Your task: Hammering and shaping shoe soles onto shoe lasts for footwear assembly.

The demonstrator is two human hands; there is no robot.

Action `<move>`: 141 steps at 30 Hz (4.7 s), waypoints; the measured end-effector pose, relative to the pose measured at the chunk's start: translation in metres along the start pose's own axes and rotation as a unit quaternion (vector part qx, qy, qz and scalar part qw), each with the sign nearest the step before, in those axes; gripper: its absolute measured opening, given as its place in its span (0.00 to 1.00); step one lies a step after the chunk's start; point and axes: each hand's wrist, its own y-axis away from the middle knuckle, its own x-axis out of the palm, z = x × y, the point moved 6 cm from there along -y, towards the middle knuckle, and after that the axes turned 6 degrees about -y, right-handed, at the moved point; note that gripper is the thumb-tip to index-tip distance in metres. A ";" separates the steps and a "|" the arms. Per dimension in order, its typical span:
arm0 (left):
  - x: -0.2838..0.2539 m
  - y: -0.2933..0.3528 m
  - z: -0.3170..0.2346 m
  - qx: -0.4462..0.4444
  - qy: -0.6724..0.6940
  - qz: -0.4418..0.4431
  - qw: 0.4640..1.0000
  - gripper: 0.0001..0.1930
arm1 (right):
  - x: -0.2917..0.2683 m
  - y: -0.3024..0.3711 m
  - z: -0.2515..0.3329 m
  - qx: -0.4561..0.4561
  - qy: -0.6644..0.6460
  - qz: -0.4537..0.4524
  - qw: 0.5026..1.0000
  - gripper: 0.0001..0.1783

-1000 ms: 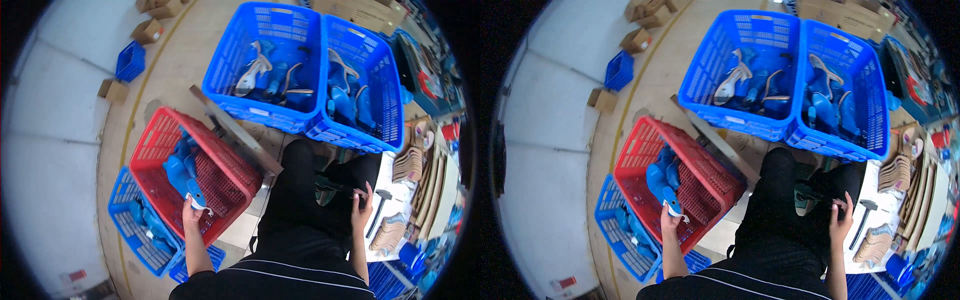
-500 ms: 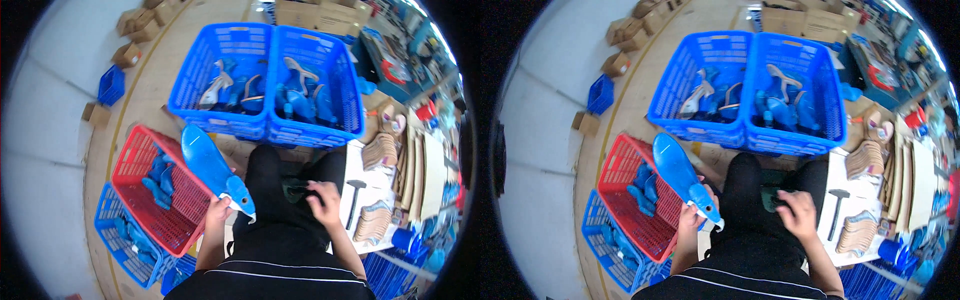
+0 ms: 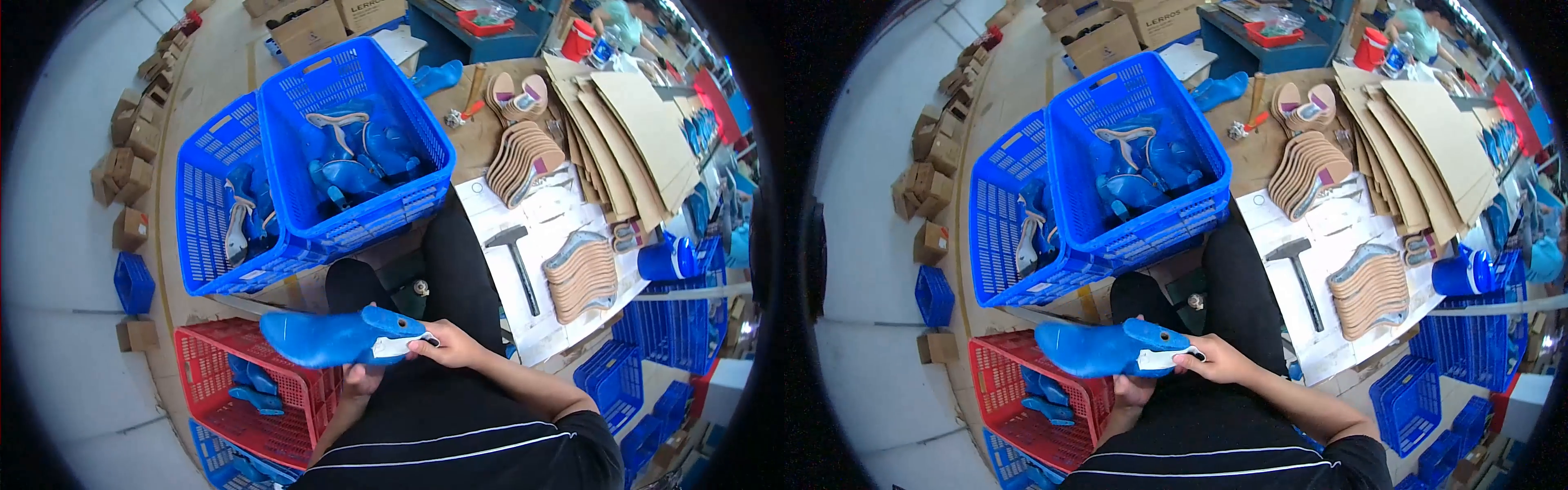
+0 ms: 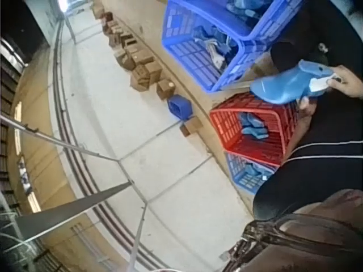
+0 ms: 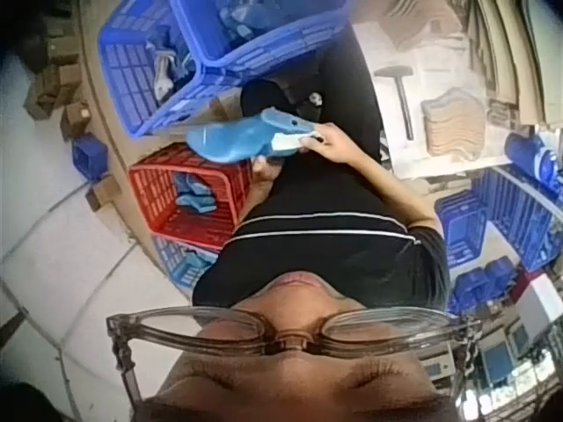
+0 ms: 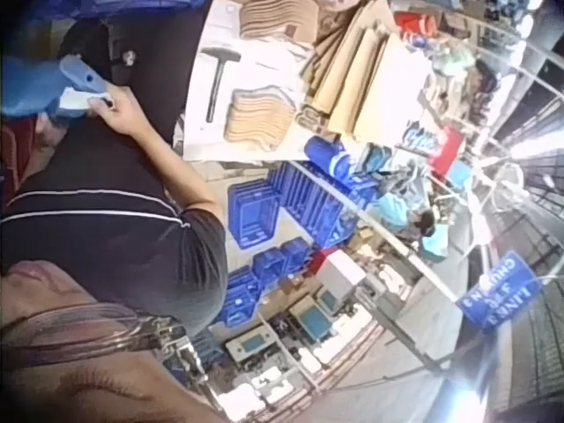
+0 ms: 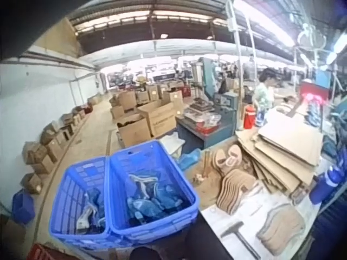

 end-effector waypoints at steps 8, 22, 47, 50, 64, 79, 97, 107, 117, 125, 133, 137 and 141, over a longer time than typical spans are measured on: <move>0.011 0.002 -0.047 0.141 -0.009 0.016 0.990 0.49 | -0.001 -0.002 -0.015 0.017 -0.102 0.033 0.994 0.23; 0.037 -0.013 -0.028 0.101 0.087 0.079 0.988 0.62 | -0.015 0.014 0.046 -0.182 0.158 -0.052 0.969 0.27; 0.024 -0.040 -0.028 0.032 -0.036 -0.203 0.978 0.39 | -0.062 0.006 -0.056 0.241 -0.538 -0.137 0.796 0.25; 0.018 -0.051 -0.037 0.060 -0.114 -0.205 0.970 0.35 | -0.073 0.011 -0.052 0.278 -0.453 -0.174 0.829 0.31; -0.005 -0.045 -0.033 0.020 0.137 -0.204 0.969 0.29 | -0.356 0.029 -0.048 0.138 0.332 -0.628 0.690 0.49; -0.038 -0.035 -0.052 0.010 0.114 -0.278 0.954 0.20 | -0.294 0.039 -0.041 -0.167 -0.220 -0.684 0.675 0.25; -0.034 -0.037 -0.060 0.009 0.067 -0.266 0.961 0.20 | -0.042 -0.048 0.089 0.083 0.209 -0.129 0.966 0.15; -0.039 -0.040 -0.066 -0.010 0.051 -0.260 0.964 0.19 | -0.046 -0.043 0.113 0.013 0.508 -0.131 0.851 0.39; -0.047 -0.045 -0.078 -0.059 -0.067 -0.234 0.968 0.21 | -0.061 -0.044 0.105 0.014 0.430 -0.116 0.895 0.34; -0.035 -0.054 -0.123 0.007 -0.251 -0.194 0.948 0.33 | -0.066 -0.045 0.100 0.025 0.409 -0.111 0.905 0.37; 0.110 -0.058 -0.229 0.354 -0.098 0.264 0.892 0.43 | -0.061 -0.049 0.102 0.020 0.391 -0.092 0.916 0.38; 0.179 -0.037 -0.252 0.309 0.049 0.248 0.917 0.34 | -0.061 -0.046 0.095 0.025 0.377 -0.104 0.920 0.36; 0.213 -0.052 -0.277 0.309 0.172 0.339 0.872 0.23 | -0.061 -0.046 0.092 0.023 0.380 -0.113 0.918 0.36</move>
